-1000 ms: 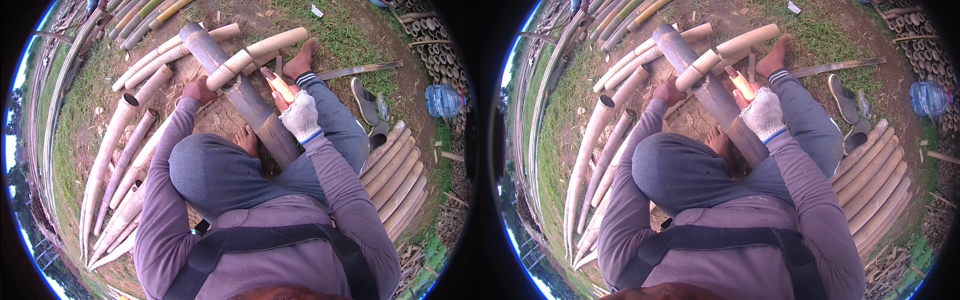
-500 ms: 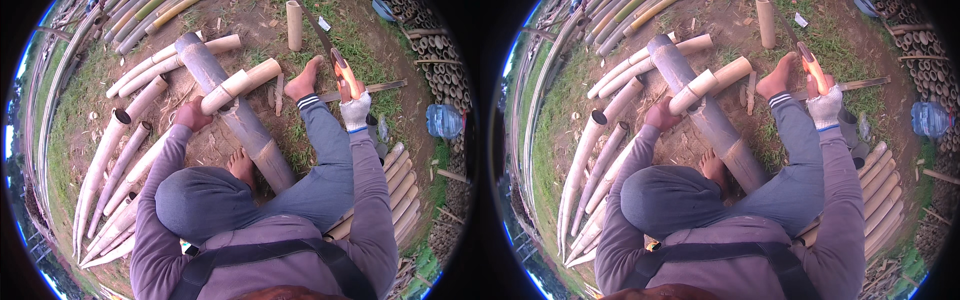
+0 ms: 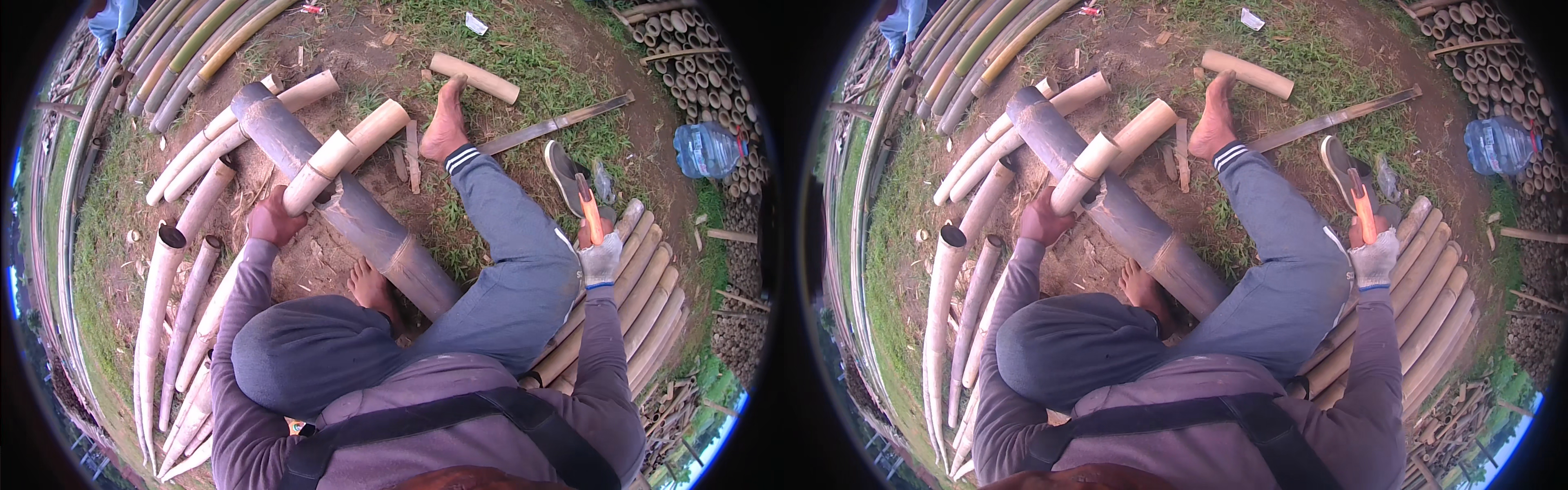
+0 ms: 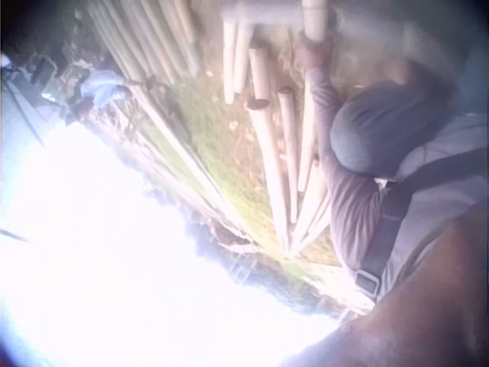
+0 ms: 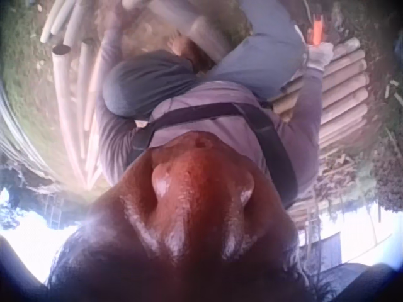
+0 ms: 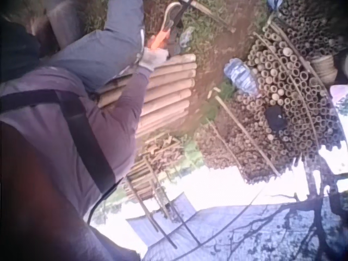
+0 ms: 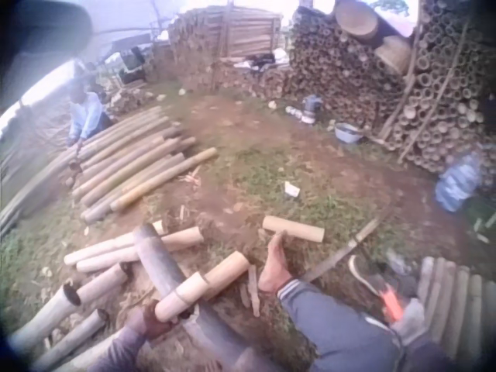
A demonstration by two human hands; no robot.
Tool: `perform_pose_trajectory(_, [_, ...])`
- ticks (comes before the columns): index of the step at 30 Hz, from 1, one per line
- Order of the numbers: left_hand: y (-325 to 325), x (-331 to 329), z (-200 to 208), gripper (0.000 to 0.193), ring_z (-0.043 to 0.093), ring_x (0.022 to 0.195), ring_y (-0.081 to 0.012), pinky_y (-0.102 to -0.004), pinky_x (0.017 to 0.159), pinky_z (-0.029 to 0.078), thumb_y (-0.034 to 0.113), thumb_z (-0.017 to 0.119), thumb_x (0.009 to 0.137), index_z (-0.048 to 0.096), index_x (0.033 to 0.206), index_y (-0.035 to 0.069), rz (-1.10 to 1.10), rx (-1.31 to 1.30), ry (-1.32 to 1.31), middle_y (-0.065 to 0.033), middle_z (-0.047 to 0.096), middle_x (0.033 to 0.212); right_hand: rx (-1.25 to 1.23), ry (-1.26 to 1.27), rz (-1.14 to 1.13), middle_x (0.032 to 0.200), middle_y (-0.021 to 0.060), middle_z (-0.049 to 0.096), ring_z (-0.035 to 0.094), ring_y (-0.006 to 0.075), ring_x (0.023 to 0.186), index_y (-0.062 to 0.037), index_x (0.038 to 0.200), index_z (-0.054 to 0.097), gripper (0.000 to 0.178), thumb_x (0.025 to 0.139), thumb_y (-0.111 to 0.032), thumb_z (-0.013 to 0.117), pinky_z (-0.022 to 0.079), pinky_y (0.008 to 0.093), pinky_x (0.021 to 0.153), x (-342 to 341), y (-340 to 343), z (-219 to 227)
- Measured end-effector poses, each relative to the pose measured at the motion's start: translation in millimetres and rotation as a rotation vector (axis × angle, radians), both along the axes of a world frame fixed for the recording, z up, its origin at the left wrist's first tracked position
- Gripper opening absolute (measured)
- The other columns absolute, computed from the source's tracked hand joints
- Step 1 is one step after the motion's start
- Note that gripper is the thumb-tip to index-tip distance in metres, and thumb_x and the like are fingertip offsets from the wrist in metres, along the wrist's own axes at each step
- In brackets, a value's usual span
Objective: The person uses a hand saw to cut bamboo poles into shorter sections. They position each pole on a log support, saw through it, and then move the cut pieces aside to continue with the next pole.
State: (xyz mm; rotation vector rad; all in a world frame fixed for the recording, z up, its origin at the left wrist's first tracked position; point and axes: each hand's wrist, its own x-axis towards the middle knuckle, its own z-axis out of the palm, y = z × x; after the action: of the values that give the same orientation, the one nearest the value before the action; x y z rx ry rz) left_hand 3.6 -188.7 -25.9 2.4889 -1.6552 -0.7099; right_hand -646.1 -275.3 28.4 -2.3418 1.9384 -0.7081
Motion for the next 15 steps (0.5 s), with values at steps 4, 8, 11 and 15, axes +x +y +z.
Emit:
perform_pose_trajectory(4, [-13.0,-9.5,4.5,0.071,0.077,0.102,-0.0417,-0.05,0.092,0.06,0.04,0.085,0.074,0.064,0.135,0.012,-0.034,-0.013,0.003,-0.0235,0.078,0.109,0.349,0.471,0.002,0.095,0.0174,0.073,0.072,0.0405,0.087,-0.007,0.111,0.071,0.034,0.095,-0.036,0.078,0.057,0.0513,0.072,-94.5,22.8,-106.6])
perform_pose_trajectory(8, [8.5,-0.1,-7.9,0.086,0.071,0.115,-0.0412,-0.0504,0.098,0.058,0.044,0.088,0.075,0.054,0.147,0.011,-0.014,-0.197,0.133,-0.0249,0.07,0.129,0.204,0.327,0.241,0.117,0.0185,0.072,0.072,0.0414,0.098,-0.0054,0.122,0.067,0.043,0.094,-0.036,0.078,0.059,0.0531,0.084,21.4,-69.3,-61.3])
perform_pose_trajectory(11, [10.2,2.9,-12.4,0.095,0.066,0.122,-0.0399,-0.0505,0.103,0.054,0.05,0.089,0.078,0.048,0.152,0.005,-0.046,-0.419,0.173,-0.0243,0.062,0.139,0.147,0.317,0.183,0.124,0.0209,0.07,0.072,0.0412,0.106,-0.0036,0.132,0.064,0.052,0.093,-0.034,0.079,0.059,0.0514,0.092,83.6,-165.0,-67.7])
perform_pose_trajectory(15, [15.0,3.8,-2.7,0.083,0.061,0.128,-0.0402,-0.0502,0.109,0.05,0.045,0.084,0.088,0.048,0.149,0.0,-0.008,-0.612,0.091,-0.0237,0.059,0.142,0.159,0.447,0.139,0.142,0.021,0.065,0.071,0.0404,0.119,-0.0039,0.151,0.051,0.074,0.09,-0.034,0.081,0.058,0.0505,0.103,134.2,-266.8,-113.9])
